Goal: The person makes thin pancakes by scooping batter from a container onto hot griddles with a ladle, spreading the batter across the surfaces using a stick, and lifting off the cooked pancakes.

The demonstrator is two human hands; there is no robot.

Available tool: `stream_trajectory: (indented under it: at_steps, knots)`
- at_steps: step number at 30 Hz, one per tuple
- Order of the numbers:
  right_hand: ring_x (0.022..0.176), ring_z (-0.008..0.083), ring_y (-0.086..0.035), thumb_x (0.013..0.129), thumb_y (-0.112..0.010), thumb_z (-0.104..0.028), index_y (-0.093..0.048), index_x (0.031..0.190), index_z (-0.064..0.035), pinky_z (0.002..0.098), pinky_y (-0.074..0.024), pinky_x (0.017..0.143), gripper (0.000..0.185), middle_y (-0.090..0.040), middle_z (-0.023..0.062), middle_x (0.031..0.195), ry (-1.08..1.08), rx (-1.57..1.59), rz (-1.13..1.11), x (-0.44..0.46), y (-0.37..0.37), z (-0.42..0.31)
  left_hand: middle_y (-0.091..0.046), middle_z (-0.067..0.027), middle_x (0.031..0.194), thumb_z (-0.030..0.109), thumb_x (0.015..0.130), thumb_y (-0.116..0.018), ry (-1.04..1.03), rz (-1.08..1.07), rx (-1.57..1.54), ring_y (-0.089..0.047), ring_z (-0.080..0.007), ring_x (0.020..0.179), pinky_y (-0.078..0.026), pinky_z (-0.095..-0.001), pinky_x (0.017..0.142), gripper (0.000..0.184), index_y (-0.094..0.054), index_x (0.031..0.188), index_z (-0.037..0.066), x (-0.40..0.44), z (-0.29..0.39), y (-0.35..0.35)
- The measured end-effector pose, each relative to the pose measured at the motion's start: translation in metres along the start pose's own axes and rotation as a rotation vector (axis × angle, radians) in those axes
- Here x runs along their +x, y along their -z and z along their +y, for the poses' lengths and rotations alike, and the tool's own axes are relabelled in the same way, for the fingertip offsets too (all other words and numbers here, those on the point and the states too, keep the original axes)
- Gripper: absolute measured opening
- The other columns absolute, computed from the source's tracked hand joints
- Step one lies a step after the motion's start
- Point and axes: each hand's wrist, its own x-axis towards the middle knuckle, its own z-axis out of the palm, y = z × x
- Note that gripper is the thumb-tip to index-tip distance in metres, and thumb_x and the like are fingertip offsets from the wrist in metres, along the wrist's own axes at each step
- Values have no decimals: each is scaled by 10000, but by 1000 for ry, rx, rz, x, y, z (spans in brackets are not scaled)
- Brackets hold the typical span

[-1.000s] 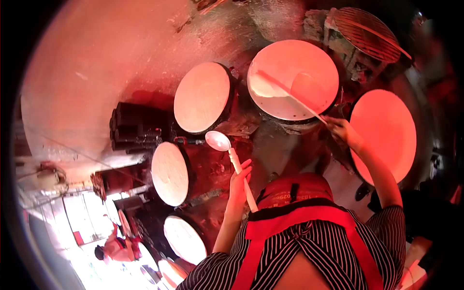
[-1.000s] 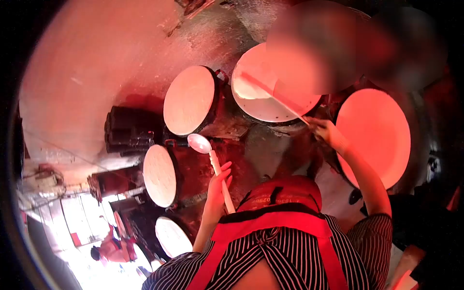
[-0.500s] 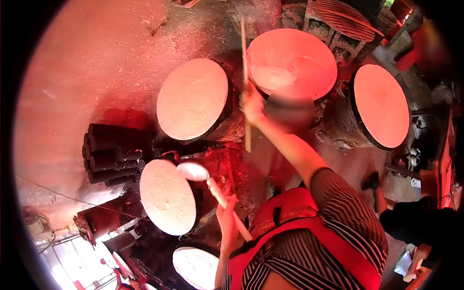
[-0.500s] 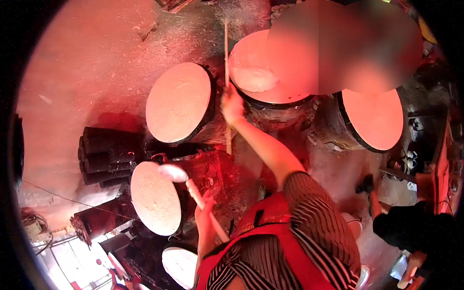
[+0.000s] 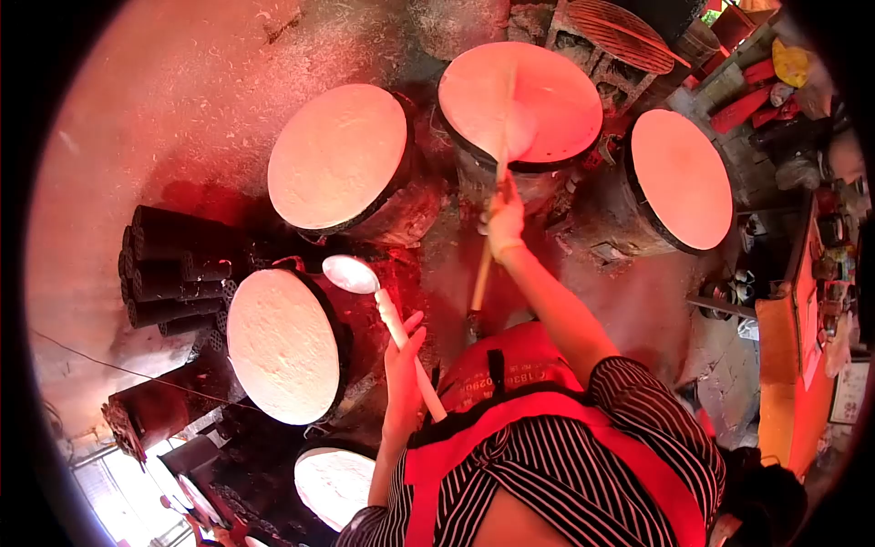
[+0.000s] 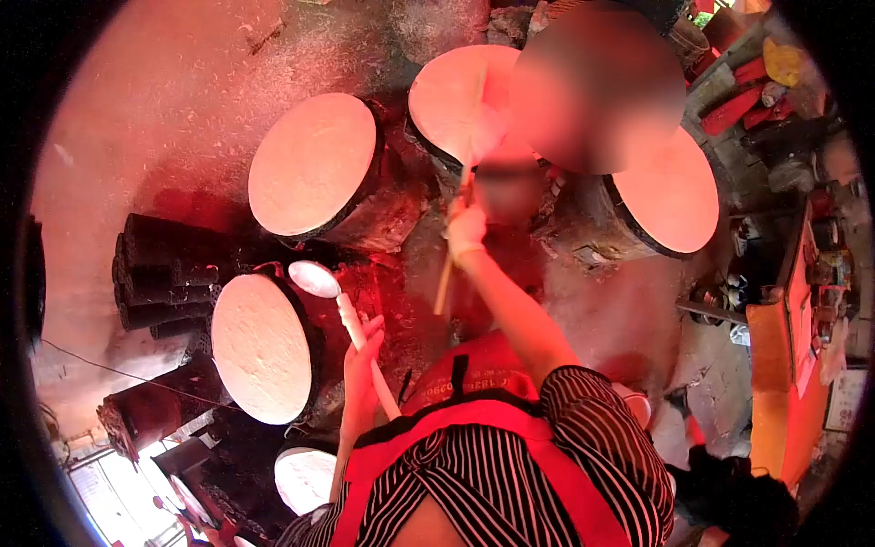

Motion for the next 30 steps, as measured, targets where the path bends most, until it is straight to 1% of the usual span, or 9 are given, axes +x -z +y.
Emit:
stream_trajectory:
  at_steps: [1, 3, 7, 10, 12, 17, 21, 25, 30]
  knots:
    - [487, 142, -458, 956, -410, -203, -395, 1335, -254, 309, -368, 385, 383, -569, 15, 781, -114, 1, -50, -18, 18, -37, -547, -52, 1209, 90, 867, -579, -13, -12, -3, -463, -122, 1125, -319, -255, 979, 379, -536, 1229, -16, -1, 1, -4]
    - [449, 99, -370, 965, -414, -242, -379, 1307, -253, 252, -289, 365, 343, -465, -16, 682, -123, 75, 18, -8, 30, -72, -553, -43, 1199, 87, 871, -576, -1, -32, 35, -471, -99, 1085, -333, -238, 944, 373, -537, 1230, -7, 1, 0, -8]
    - [430, 98, -361, 973, -406, -267, -444, 1199, -217, 238, -291, 364, 234, -411, -25, 638, -136, 373, -10, 13, 6, -91, -565, -29, 1156, 105, 871, -587, -14, -62, 57, -479, -83, 1018, -349, -227, 894, 354, -554, 1208, 2, -1, -9, -24]
    - [422, 84, -341, 963, -443, -272, -464, 1218, -271, 231, -285, 364, 256, -434, -32, 635, -121, -28, -399, 3, 11, -67, -574, -9, 1095, 112, 871, -593, 9, -79, 92, -485, -67, 973, -364, -223, 859, 327, -569, 1181, 11, 0, -10, -40]
    - [415, 79, -332, 962, -450, -273, -463, 1245, -279, 234, -276, 364, 283, -433, -32, 622, -294, 74, -438, 6, 62, -60, -578, 9, 1036, 118, 872, -594, 60, -75, 107, -486, -52, 953, -372, -220, 838, 310, -576, 1165, 18, 1, -9, -50]
    - [417, 75, -322, 956, -474, -272, -449, 1285, -291, 239, -248, 369, 331, -438, -37, 617, -312, 22, -287, 32, 148, -114, -559, 13, 841, 133, 897, -585, 29, -22, 49, -496, -46, 706, -403, -201, 606, 209, -575, 1079, 32, 1, -12, -86]
    - [407, 72, -315, 956, -474, -271, -409, 1322, -292, 247, -244, 358, 373, -442, -37, 615, -326, 100, -290, 43, 120, -122, -551, -13, 746, 145, 907, -583, 112, -48, -53, -414, -41, 480, -311, -184, 391, 130, -545, 980, 45, 2, -6, -129]
    - [436, 82, -353, 963, -450, -212, -356, 1387, -255, 253, -269, 373, 436, -455, -30, 633, -498, -48, -793, 58, 191, -109, -530, -3, 673, 155, 908, -583, 93, -35, -93, -353, -19, 431, -230, -175, 348, 111, -532, 940, 61, 4, -8, -167]
    - [429, 70, -364, 956, -495, -286, -416, 1371, -205, 260, -254, 369, 430, -478, -23, 630, -308, -267, -463, 122, 257, -158, -497, 9, 639, 181, 928, -547, 82, 19, -35, -339, -23, 423, -224, -180, 353, 124, -525, 957, 62, -4, -14, -204]
